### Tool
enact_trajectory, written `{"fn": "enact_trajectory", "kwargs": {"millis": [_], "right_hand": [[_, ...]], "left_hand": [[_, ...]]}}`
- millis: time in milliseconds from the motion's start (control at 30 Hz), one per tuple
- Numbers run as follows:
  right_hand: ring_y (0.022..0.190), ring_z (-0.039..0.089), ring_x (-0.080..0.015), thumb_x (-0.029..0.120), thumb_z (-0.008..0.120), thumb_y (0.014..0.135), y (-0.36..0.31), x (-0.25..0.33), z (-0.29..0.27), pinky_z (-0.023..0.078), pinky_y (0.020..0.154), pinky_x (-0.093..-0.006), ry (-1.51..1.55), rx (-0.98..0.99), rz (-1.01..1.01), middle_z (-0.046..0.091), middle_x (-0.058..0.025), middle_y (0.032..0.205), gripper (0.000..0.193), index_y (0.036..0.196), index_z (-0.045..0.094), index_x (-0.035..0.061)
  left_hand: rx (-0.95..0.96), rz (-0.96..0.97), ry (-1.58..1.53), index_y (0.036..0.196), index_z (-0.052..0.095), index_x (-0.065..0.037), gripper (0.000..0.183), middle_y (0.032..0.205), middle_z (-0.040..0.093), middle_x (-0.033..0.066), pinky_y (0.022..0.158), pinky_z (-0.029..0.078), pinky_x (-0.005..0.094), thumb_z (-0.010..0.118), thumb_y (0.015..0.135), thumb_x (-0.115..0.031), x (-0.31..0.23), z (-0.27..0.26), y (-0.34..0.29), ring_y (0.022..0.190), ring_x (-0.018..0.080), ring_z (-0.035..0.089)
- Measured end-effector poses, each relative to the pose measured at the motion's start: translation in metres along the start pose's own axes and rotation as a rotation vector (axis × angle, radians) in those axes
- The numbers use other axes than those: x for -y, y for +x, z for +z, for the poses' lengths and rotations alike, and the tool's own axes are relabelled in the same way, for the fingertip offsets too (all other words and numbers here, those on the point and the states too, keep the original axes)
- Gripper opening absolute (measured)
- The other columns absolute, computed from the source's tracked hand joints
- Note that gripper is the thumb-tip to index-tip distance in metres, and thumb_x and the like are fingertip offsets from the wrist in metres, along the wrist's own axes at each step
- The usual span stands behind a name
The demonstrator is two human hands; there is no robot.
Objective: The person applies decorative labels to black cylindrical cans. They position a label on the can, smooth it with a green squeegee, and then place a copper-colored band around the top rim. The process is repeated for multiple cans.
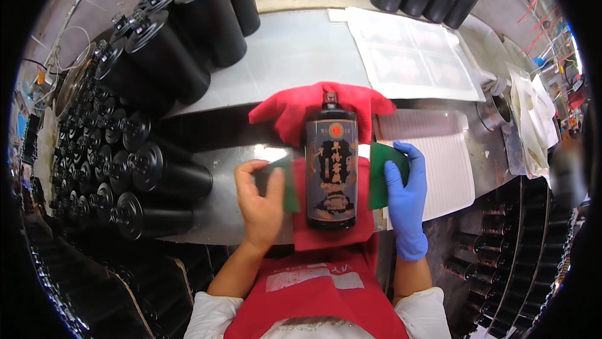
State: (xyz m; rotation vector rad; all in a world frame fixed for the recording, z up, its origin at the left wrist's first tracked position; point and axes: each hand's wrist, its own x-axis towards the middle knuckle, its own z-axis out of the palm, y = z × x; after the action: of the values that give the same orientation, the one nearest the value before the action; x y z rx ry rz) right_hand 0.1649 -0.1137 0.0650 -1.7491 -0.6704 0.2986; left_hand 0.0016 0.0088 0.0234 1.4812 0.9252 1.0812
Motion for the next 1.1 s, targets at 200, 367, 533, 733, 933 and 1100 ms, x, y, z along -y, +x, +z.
{"fn": "enact_trajectory", "kwargs": {"millis": [200, 367, 533, 733, 933, 1100], "right_hand": [[0.095, 0.056, -0.0187, 0.010, 0.057, 0.088, -0.020, 0.003, 0.023, 0.046, 0.083, -0.0296, -0.046, 0.100, -0.117, 0.057, -0.0110, 0.105, 0.032, 0.118, 0.047, 0.0029], [0.100, 0.050, -0.0132, 0.010, 0.056, 0.090, -0.020, -0.048, 0.014, 0.043, 0.086, -0.0255, 0.424, 0.075, 0.210, 0.051, -0.0072, 0.110, 0.033, 0.120, 0.045, 0.0027], [0.099, 0.051, -0.0130, 0.011, 0.054, 0.090, -0.013, -0.062, 0.019, 0.043, 0.087, -0.0249, 0.603, 0.119, 0.293, 0.052, -0.0086, 0.110, 0.036, 0.123, 0.043, 0.0027], [0.094, 0.054, -0.0131, 0.003, 0.061, 0.084, 0.018, -0.062, 0.024, 0.046, 0.082, -0.0243, 0.501, 0.010, 0.106, 0.055, -0.0080, 0.106, 0.033, 0.114, 0.047, 0.0032], [0.081, 0.060, -0.0178, -0.015, 0.063, 0.062, -0.002, -0.038, -0.010, 0.048, 0.069, -0.0283, 0.296, 0.271, -0.376, 0.061, -0.0064, 0.084, 0.028, 0.082, 0.064, 0.0051], [0.079, 0.060, -0.0214, -0.011, 0.067, 0.060, -0.063, -0.042, -0.034, 0.048, 0.071, -0.0294, 0.317, 0.439, -0.278, 0.063, -0.0072, 0.087, 0.027, 0.081, 0.069, 0.0064]], "left_hand": [[0.131, 0.037, 0.002, 0.106, 0.045, -0.001, 0.023, 0.099, 0.046, 0.0052, 0.085, 0.037, 0.0239, 0.058, 0.088, -0.008, -0.003, 0.017, -0.020, 0.094, 0.0117, 0.044], [0.076, -0.039, -0.145, 0.105, 0.046, 0.000, 0.023, 0.099, 0.048, 0.0061, 0.087, 0.037, 0.0257, 0.059, 0.088, -0.011, 0.021, 0.014, -0.024, 0.095, 0.0129, 0.045], [0.048, -0.115, -0.119, 0.103, 0.048, 0.000, 0.023, 0.099, 0.048, 0.0058, 0.089, 0.035, 0.0264, 0.059, 0.088, -0.011, 0.042, 0.008, -0.027, 0.097, 0.0135, 0.044], [0.070, 0.017, 0.158, 0.105, 0.048, 0.000, 0.024, 0.099, 0.050, 0.0074, 0.088, 0.037, 0.0277, 0.059, 0.087, -0.012, 0.049, -0.003, -0.020, 0.095, 0.0159, 0.047], [0.044, 0.050, 0.704, 0.104, 0.053, -0.002, 0.024, 0.093, 0.056, 0.0177, 0.083, 0.040, 0.0385, 0.060, 0.085, -0.015, 0.057, -0.049, -0.010, 0.096, 0.0350, 0.051], [0.191, 0.213, 1.075, 0.110, 0.052, -0.003, 0.032, 0.106, 0.055, 0.0205, 0.094, 0.031, 0.0450, 0.061, 0.083, -0.017, 0.059, -0.053, -0.013, 0.108, 0.0388, 0.043]]}}
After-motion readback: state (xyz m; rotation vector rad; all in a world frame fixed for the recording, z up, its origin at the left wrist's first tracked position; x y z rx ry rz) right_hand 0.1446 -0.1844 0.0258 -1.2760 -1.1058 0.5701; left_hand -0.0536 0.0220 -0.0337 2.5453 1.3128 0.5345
